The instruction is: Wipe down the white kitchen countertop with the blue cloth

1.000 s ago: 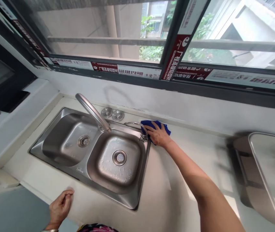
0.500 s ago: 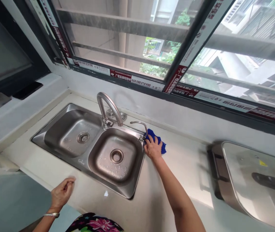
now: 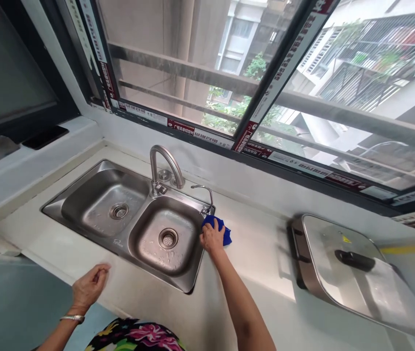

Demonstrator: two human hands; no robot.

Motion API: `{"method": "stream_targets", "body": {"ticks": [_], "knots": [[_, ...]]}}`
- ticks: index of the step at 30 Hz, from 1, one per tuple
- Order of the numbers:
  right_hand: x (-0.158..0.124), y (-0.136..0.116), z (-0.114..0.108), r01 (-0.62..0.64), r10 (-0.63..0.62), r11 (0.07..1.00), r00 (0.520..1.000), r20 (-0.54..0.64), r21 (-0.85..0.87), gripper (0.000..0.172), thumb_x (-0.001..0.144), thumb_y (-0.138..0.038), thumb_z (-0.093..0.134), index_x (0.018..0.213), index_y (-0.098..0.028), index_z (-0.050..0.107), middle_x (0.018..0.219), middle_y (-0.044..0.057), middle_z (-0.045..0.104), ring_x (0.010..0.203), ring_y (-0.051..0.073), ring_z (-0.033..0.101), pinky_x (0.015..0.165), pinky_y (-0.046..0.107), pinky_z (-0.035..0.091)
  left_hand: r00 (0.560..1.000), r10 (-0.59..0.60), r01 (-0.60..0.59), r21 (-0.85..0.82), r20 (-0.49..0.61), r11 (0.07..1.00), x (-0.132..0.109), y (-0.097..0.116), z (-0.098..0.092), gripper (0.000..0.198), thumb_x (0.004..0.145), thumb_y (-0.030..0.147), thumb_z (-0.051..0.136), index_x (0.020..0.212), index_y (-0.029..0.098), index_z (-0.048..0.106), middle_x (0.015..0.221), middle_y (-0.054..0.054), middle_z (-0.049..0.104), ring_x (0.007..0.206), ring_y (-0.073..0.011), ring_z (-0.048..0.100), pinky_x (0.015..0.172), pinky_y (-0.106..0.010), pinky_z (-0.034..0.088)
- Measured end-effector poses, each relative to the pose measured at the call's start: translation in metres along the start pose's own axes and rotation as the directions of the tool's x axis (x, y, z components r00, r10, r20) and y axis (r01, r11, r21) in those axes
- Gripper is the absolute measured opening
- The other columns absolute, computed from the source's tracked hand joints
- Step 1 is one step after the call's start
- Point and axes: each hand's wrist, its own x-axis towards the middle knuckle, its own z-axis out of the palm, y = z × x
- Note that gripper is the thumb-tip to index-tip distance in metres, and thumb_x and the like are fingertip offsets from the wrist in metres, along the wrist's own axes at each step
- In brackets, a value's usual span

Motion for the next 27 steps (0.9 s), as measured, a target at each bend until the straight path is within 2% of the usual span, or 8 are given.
{"method": "stream_targets", "body": {"ticks": [4, 9, 14, 17, 21, 27], "knots": [[-0.031, -0.01, 0.01, 0.034, -0.032, 0.999, 0.998, -0.062, 0.024, 0.024, 0.093, -0.028, 0.046, 0.102, -0.024, 0.067, 0.12, 0.009, 0.066, 0.145, 0.037, 0.028, 0.11, 0.065, 0.026, 0.999, -0.042, 0.042, -0.002, 0.027, 0.999, 0.001, 0.001, 0.001, 0.024, 0.086, 0.033, 0.055, 0.086, 0.027, 0.078, 0.057, 0.006, 0.068, 0.049, -0.0091, 0.058, 0.051, -0.019, 0.037], [-0.091, -0.026, 0.038, 0.103, -0.08, 0.991, 0.966, -0.246, 0.08, 0.019, 0.088, -0.027, 0.054, 0.103, -0.026, 0.066, 0.124, 0.006, 0.065, 0.142, 0.035, 0.033, 0.113, 0.062, 0.024, 0.998, -0.059, 0.059, 0.0, 0.009, 0.998, 0.001, 0.001, 0.002, 0.025, 0.086, 0.034, 0.055, 0.087, 0.026, 0.079, 0.056, 0.005, 0.067, 0.048, -0.0096, 0.055, 0.051, -0.02, 0.036], [-0.155, -0.034, 0.062, 0.259, -0.191, 0.956, 0.907, -0.376, 0.139, 0.031, 0.083, -0.03, 0.062, 0.113, -0.028, 0.066, 0.13, 0.005, 0.063, 0.14, 0.035, 0.036, 0.118, 0.059, 0.017, 0.996, -0.085, 0.085, -0.004, 0.041, 0.996, 0.001, 0.003, 0.001, 0.027, 0.086, 0.035, 0.053, 0.087, 0.026, 0.079, 0.056, 0.005, 0.066, 0.048, -0.0096, 0.055, 0.051, -0.02, 0.036], [-0.174, -0.036, 0.062, 0.284, -0.198, 0.942, 0.9, -0.389, 0.178, 0.038, 0.084, -0.031, 0.062, 0.122, -0.029, 0.064, 0.135, 0.004, 0.062, 0.14, 0.034, 0.037, 0.119, 0.056, 0.017, 0.994, -0.095, 0.094, 0.014, 0.059, 0.995, 0.002, 0.004, 0.0, 0.027, 0.086, 0.036, 0.053, 0.087, 0.026, 0.078, 0.055, 0.005, 0.066, 0.047, -0.0097, 0.054, 0.05, -0.02, 0.035], [-0.164, -0.035, 0.049, 0.175, -0.091, 0.962, 0.929, -0.358, 0.209, 0.042, 0.087, -0.03, 0.057, 0.128, -0.031, 0.062, 0.143, 0.001, 0.058, 0.139, 0.032, 0.04, 0.116, 0.054, 0.023, 0.998, -0.051, 0.049, 0.049, 0.037, 0.998, 0.003, 0.005, -0.001, 0.029, 0.087, 0.037, 0.052, 0.087, 0.026, 0.078, 0.056, 0.004, 0.067, 0.049, -0.0106, 0.057, 0.051, -0.02, 0.037], [-0.105, -0.012, 0.036, -0.067, 0.104, 0.99, 0.94, -0.325, 0.123, 0.046, 0.089, -0.025, 0.047, 0.134, -0.029, 0.06, 0.151, 0.002, 0.051, 0.139, 0.03, 0.039, 0.112, 0.053, 0.025, 1.0, -0.015, 0.013, 0.073, 0.023, 0.997, 0.003, 0.006, -0.003, 0.027, 0.087, 0.035, 0.052, 0.086, 0.026, 0.077, 0.058, 0.005, 0.069, 0.049, -0.0101, 0.059, 0.051, -0.019, 0.039]]}}
